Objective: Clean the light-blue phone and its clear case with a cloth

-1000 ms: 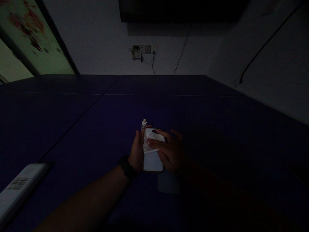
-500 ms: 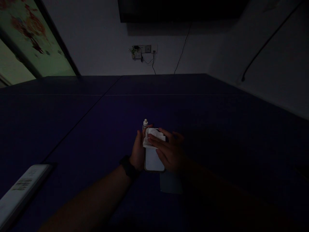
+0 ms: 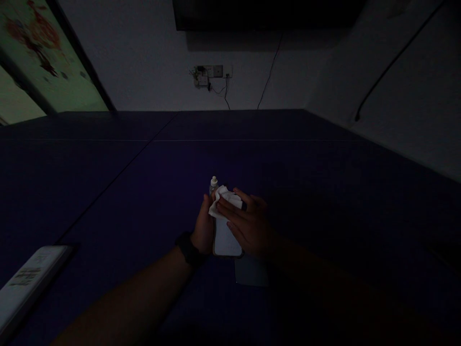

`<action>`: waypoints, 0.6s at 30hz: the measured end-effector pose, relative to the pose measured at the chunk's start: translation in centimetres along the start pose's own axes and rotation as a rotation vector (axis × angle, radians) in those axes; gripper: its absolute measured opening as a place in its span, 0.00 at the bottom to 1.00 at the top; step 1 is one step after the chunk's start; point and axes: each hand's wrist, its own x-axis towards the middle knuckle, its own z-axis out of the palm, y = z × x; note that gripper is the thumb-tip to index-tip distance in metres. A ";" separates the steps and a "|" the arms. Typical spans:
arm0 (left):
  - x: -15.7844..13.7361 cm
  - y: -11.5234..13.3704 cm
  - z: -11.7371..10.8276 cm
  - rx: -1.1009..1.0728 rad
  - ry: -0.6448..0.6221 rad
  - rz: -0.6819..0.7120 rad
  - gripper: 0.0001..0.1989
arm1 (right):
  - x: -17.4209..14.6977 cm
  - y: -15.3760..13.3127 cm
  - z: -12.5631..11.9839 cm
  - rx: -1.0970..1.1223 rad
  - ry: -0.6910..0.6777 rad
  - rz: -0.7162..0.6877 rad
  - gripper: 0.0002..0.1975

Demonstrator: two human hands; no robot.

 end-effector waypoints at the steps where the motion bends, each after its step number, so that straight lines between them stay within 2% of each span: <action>1: 0.0 0.0 0.0 0.010 -0.011 0.020 0.24 | 0.0 0.1 0.0 0.017 -0.009 -0.025 0.29; 4: 0.0 -0.1 0.0 0.038 -0.018 0.091 0.24 | -0.1 0.4 -0.2 0.034 0.026 -0.055 0.30; 9: 0.0 0.0 0.1 0.008 0.007 0.079 0.23 | -0.1 0.1 -0.2 0.000 0.022 -0.027 0.28; 13: 0.0 0.1 -0.1 0.018 -0.027 0.094 0.24 | -0.1 0.2 -0.3 0.063 0.027 -0.178 0.23; 18: 0.5 0.6 -1.1 -0.053 0.022 0.041 0.24 | -0.1 0.2 -0.2 0.103 0.037 -0.336 0.22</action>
